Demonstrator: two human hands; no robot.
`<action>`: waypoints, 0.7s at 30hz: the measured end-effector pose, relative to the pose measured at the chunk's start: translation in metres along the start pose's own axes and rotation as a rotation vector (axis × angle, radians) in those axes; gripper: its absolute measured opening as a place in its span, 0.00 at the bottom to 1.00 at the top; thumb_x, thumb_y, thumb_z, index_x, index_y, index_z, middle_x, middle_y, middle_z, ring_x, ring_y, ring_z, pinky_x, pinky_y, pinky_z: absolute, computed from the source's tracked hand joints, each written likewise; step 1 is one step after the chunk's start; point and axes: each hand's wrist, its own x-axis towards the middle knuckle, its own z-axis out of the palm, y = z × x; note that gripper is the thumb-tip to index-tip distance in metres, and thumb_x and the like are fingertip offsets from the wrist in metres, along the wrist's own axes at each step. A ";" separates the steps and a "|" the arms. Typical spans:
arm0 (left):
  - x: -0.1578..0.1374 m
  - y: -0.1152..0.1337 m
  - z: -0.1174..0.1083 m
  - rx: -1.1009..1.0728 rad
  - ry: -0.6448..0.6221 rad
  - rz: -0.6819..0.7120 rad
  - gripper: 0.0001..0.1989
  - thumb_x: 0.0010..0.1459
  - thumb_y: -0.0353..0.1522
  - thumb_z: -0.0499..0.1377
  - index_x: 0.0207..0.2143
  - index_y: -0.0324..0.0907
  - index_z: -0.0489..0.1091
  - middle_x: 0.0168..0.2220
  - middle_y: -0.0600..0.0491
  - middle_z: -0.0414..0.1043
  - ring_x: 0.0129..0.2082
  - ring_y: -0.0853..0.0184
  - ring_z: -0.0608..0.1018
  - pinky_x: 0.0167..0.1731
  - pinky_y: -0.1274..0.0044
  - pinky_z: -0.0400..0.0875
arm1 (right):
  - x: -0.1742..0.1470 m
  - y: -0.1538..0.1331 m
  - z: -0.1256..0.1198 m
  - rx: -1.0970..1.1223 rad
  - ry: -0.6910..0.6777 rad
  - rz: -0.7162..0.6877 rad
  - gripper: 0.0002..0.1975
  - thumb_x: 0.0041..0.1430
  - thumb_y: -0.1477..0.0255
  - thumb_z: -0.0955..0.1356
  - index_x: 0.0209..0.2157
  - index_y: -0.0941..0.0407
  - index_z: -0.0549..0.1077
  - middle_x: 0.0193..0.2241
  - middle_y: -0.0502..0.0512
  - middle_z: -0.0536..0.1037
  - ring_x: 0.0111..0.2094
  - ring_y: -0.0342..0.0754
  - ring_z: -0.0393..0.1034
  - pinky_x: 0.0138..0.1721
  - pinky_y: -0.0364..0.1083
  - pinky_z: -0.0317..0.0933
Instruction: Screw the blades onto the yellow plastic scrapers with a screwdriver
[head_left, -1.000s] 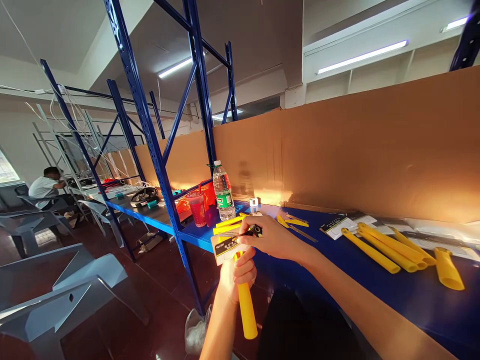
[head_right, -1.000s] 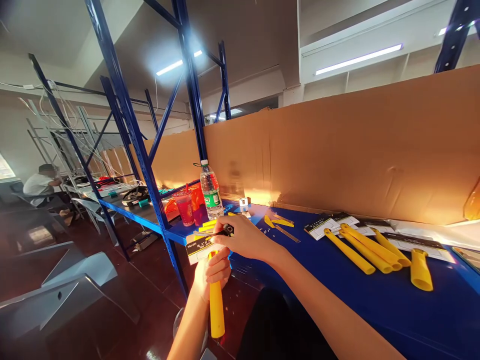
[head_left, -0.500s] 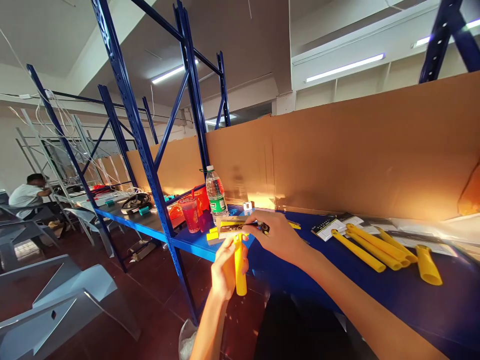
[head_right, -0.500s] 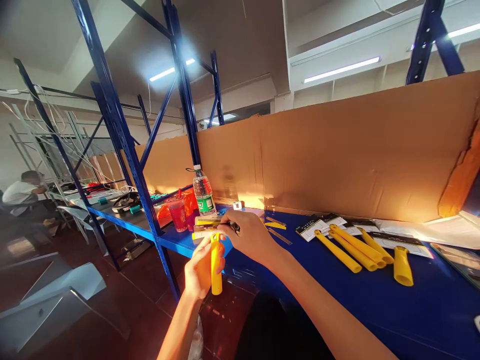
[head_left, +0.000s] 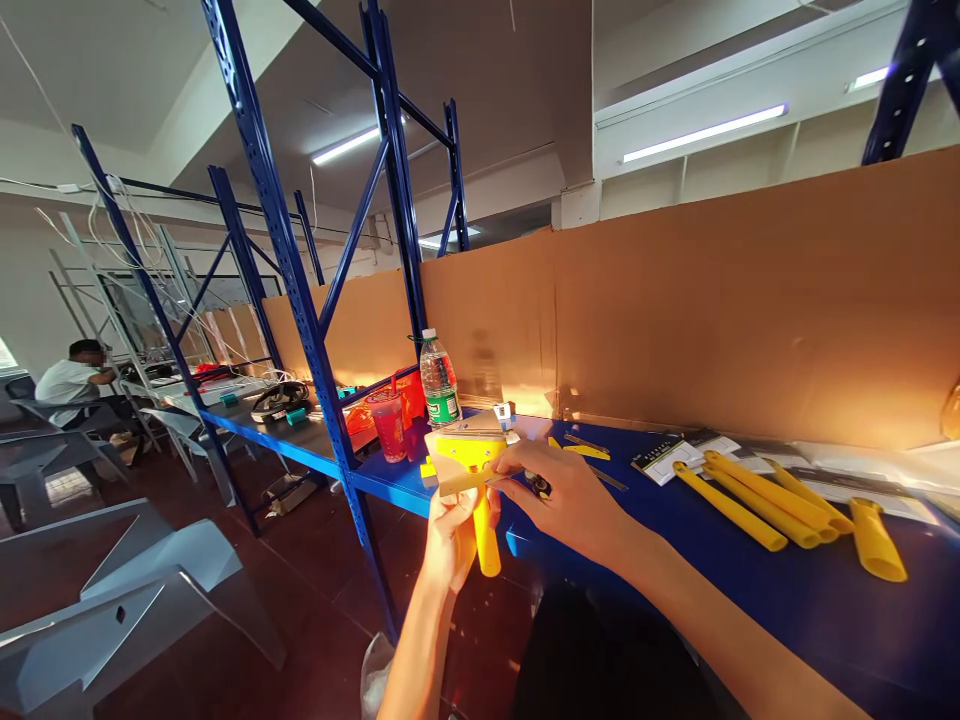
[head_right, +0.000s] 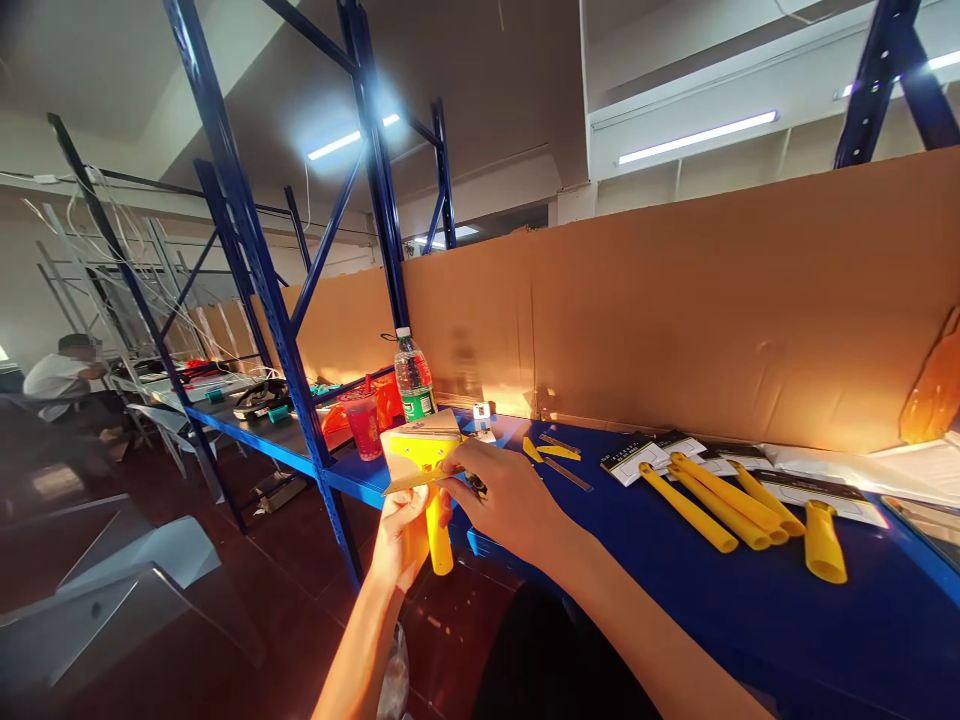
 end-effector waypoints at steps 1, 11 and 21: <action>0.001 -0.001 -0.001 -0.005 0.011 -0.003 0.19 0.53 0.49 0.77 0.33 0.46 0.77 0.29 0.50 0.75 0.29 0.58 0.76 0.29 0.68 0.70 | 0.000 0.001 0.003 -0.003 -0.002 -0.002 0.02 0.73 0.73 0.72 0.43 0.51 0.76 0.44 0.53 0.87 0.46 0.53 0.84 0.48 0.50 0.72; 0.012 0.005 -0.018 -0.256 -0.172 -0.116 0.20 0.61 0.44 0.75 0.32 0.43 0.70 0.28 0.56 0.64 0.18 0.77 0.58 0.16 0.82 0.55 | 0.015 0.002 0.008 0.015 0.111 0.140 0.15 0.67 0.64 0.76 0.53 0.50 0.77 0.56 0.60 0.81 0.58 0.61 0.78 0.61 0.61 0.72; 0.009 -0.015 -0.027 -0.519 -0.229 -0.357 0.28 0.67 0.40 0.67 0.26 0.47 0.50 0.15 0.66 0.39 0.11 0.80 0.37 0.07 0.83 0.36 | 0.028 0.000 -0.004 0.330 -0.166 0.549 0.40 0.60 0.55 0.79 0.70 0.50 0.71 0.49 0.58 0.86 0.18 0.40 0.68 0.18 0.46 0.61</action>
